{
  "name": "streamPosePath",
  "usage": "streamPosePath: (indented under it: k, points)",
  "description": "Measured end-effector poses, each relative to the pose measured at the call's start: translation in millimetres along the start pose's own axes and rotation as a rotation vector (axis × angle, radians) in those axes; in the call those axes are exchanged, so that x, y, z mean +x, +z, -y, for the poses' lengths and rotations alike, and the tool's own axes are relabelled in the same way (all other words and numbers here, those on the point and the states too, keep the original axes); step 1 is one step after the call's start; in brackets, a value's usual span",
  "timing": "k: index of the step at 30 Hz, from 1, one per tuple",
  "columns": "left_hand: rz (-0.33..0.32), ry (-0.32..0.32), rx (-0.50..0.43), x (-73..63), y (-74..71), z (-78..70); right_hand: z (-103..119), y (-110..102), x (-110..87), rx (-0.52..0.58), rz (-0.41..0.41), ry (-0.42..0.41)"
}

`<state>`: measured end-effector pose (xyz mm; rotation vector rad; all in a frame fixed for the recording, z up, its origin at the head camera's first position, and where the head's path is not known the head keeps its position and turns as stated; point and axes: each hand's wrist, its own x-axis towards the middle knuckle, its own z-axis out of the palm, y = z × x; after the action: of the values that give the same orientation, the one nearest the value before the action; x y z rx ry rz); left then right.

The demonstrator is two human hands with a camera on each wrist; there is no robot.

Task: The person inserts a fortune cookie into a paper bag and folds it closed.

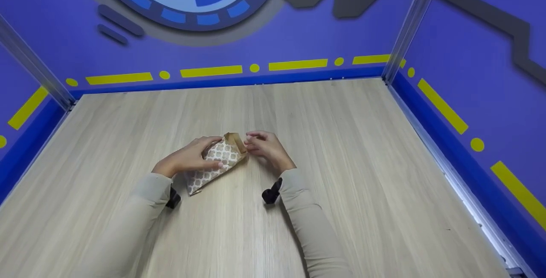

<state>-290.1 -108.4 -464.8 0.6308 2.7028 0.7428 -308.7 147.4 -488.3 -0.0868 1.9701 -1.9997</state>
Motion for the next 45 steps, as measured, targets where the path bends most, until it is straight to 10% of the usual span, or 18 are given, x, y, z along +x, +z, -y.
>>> streamPosePath:
  k: [21, 45]
  points:
    - [-0.179, -0.084, -0.014, -1.1, 2.3, -9.9, 8.4, 0.0, -10.2, -0.096, 0.151, 0.051]
    - [-0.4, 0.117, -0.313, 3.6, -3.0, -16.2, 41.8, 3.9, -13.7, -0.104, -0.087, -0.185]
